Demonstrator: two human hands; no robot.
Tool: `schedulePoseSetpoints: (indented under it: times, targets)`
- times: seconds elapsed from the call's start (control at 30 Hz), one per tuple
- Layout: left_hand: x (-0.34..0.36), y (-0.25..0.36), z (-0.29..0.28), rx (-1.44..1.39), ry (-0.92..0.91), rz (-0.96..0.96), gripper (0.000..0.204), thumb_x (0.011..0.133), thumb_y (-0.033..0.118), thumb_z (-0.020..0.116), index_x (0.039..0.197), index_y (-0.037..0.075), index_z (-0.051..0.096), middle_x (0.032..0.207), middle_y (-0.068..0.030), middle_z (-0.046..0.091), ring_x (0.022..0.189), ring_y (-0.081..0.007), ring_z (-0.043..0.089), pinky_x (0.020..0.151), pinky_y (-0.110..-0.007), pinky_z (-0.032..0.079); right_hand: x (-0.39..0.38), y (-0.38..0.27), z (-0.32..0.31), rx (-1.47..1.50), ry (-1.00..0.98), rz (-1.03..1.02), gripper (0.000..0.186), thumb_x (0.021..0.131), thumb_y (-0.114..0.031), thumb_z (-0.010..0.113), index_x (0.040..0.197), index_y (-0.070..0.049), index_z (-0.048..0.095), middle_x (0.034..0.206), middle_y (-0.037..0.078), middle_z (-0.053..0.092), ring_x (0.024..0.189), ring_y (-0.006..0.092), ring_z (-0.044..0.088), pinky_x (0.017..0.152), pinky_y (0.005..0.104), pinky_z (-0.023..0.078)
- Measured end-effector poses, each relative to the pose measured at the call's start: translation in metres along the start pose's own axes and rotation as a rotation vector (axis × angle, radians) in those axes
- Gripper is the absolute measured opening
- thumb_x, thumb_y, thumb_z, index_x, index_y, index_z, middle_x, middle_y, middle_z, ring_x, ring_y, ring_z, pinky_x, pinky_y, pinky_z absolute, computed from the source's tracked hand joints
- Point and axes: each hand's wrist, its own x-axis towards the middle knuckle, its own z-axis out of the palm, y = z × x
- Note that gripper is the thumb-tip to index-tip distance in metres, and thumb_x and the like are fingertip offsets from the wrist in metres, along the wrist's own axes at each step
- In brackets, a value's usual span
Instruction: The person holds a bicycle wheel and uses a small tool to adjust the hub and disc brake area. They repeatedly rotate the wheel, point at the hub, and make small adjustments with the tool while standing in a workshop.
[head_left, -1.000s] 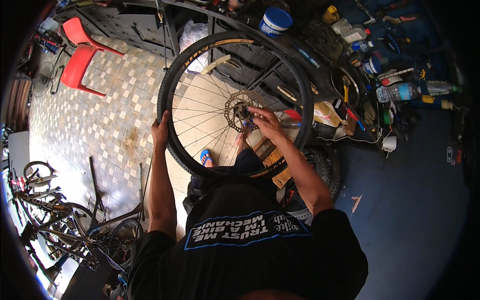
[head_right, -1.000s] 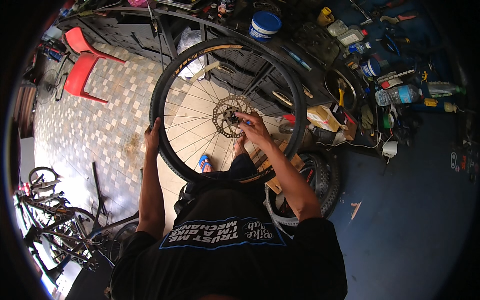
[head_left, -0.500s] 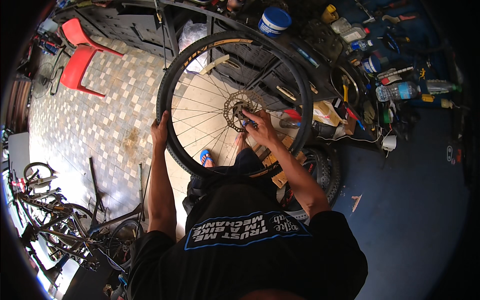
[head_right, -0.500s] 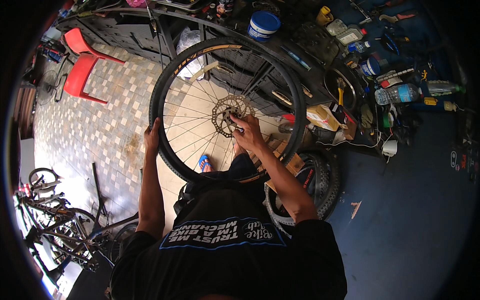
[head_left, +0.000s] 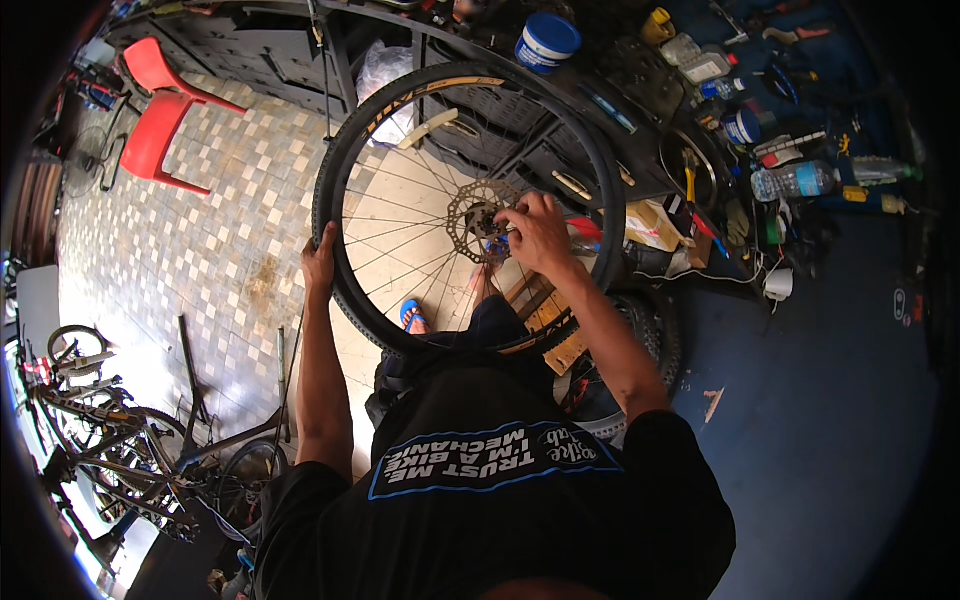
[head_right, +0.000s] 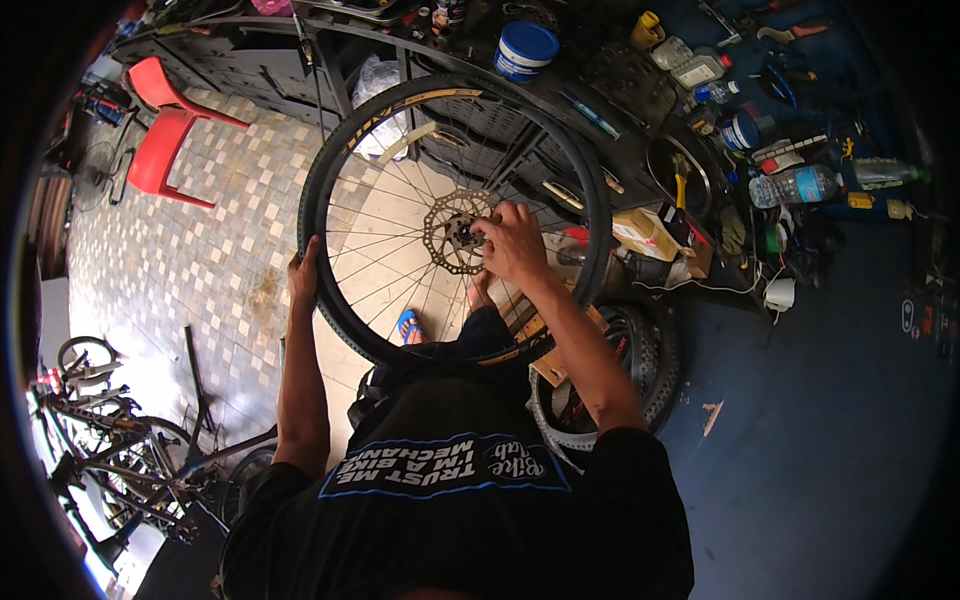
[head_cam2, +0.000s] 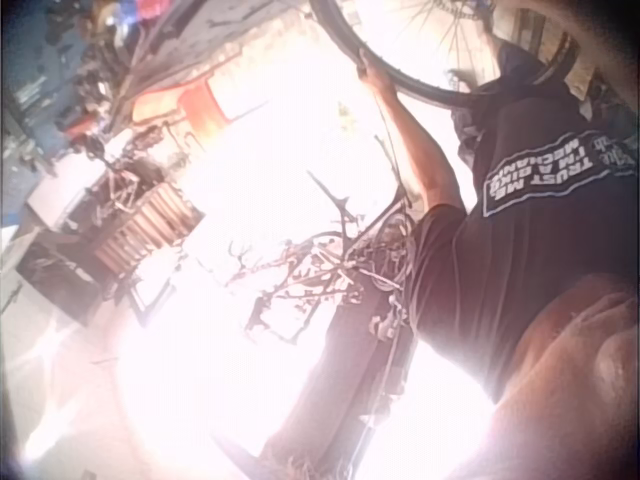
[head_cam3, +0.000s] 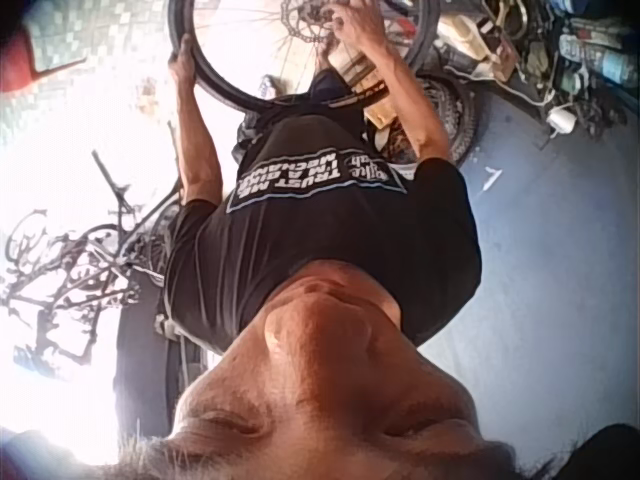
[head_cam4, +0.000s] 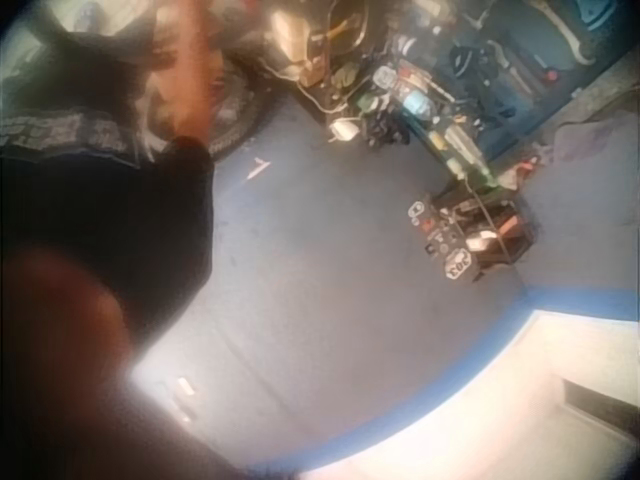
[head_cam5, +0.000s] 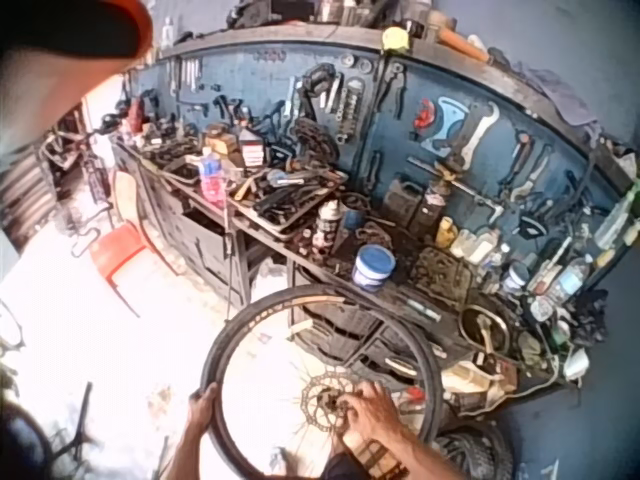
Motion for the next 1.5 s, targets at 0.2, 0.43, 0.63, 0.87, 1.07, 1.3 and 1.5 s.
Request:
schedulePoseSetpoints:
  times: [0.2, 0.43, 0.63, 0.87, 1.07, 1.3, 1.5]
  targets:
    - [-0.003, 0.002, 0.002, -0.032, 0.013, 0.039, 0.087, 0.086, 0.068, 0.067, 0.118, -0.013, 0.064, 0.097, -0.0236, 0.068, 0.090, -0.0304, 0.064, 0.081, -0.040, 0.050, 0.004, 0.008, -0.024, 0.001, -0.071, -0.087, 0.053, 0.078, -0.005, 0.063, 0.126, -0.026, 0.070, 0.108, 0.008, 0.050, 0.101, 0.0284, 0.048, 0.092, 0.0424, 0.043]
    - [-0.011, 0.012, 0.003, -0.032, 0.027, 0.022, 0.087, 0.085, 0.068, 0.068, 0.118, -0.014, 0.063, 0.097, -0.0219, 0.069, 0.089, -0.0291, 0.064, 0.080, -0.039, 0.051, 0.003, 0.010, -0.028, -0.245, -0.269, -0.279, 0.062, 0.087, -0.005, 0.060, 0.142, -0.034, 0.060, 0.123, 0.006, 0.056, 0.117, 0.0254, 0.049, 0.103, 0.0410, 0.039]
    - [-0.003, 0.001, 0.002, -0.062, 0.021, 0.025, 0.088, 0.085, 0.068, 0.068, 0.119, -0.013, 0.063, 0.098, -0.0219, 0.069, 0.090, -0.0274, 0.064, 0.080, -0.039, 0.051, 0.005, 0.003, -0.027, -0.444, -0.316, -0.327, 0.060, 0.091, -0.005, 0.055, 0.148, -0.022, 0.053, 0.131, 0.008, 0.055, 0.121, 0.0255, 0.049, 0.107, 0.0420, 0.037]
    - [-0.002, -0.001, 0.001, -0.086, 0.000, 0.027, 0.087, 0.084, 0.068, 0.069, 0.118, -0.013, 0.064, 0.099, -0.0214, 0.069, 0.091, -0.0274, 0.064, 0.082, -0.039, 0.051, 0.003, -0.053, -0.008, -0.208, -0.413, 0.051, 0.052, 0.088, -0.021, 0.062, 0.134, 0.002, 0.060, 0.116, 0.015, 0.066, 0.112, 0.0278, 0.056, 0.102, 0.0447, 0.043]
    - [-0.003, 0.006, 0.007, -0.087, -0.001, 0.064, 0.087, 0.083, 0.068, 0.070, 0.117, -0.012, 0.065, 0.098, -0.0200, 0.069, 0.090, -0.0266, 0.064, 0.082, -0.039, 0.051, 0.003, -0.017, 0.029, 0.980, -0.180, 0.542, 0.036, 0.093, -0.022, 0.063, 0.121, -0.001, 0.070, 0.080, 0.006, 0.067, 0.066, 0.0177, 0.059, 0.065, 0.0340, 0.052]
    - [-0.004, 0.002, 0.000, -0.082, 0.022, 0.037, 0.084, 0.083, 0.068, 0.070, 0.113, -0.010, 0.067, 0.092, -0.0163, 0.068, 0.086, -0.0241, 0.063, 0.078, -0.038, 0.050, 0.000, 0.008, -0.022, 1.588, -0.115, 0.877, 0.038, 0.096, -0.008, 0.054, 0.132, -0.008, 0.065, 0.077, -0.005, 0.047, 0.069, 0.0067, 0.045, 0.063, 0.0267, 0.041]
    - [-0.005, 0.004, 0.003, -0.104, 0.021, 0.038, 0.079, 0.083, 0.066, 0.071, 0.108, -0.009, 0.067, 0.085, -0.0123, 0.065, 0.078, -0.0208, 0.059, 0.071, -0.036, 0.049, -0.010, -0.006, -0.019, 0.223, -0.189, 0.106, 0.046, 0.091, -0.015, 0.061, 0.135, -0.025, 0.066, 0.098, 0.009, 0.055, 0.086, 0.0243, 0.059, 0.076, 0.0372, 0.051]
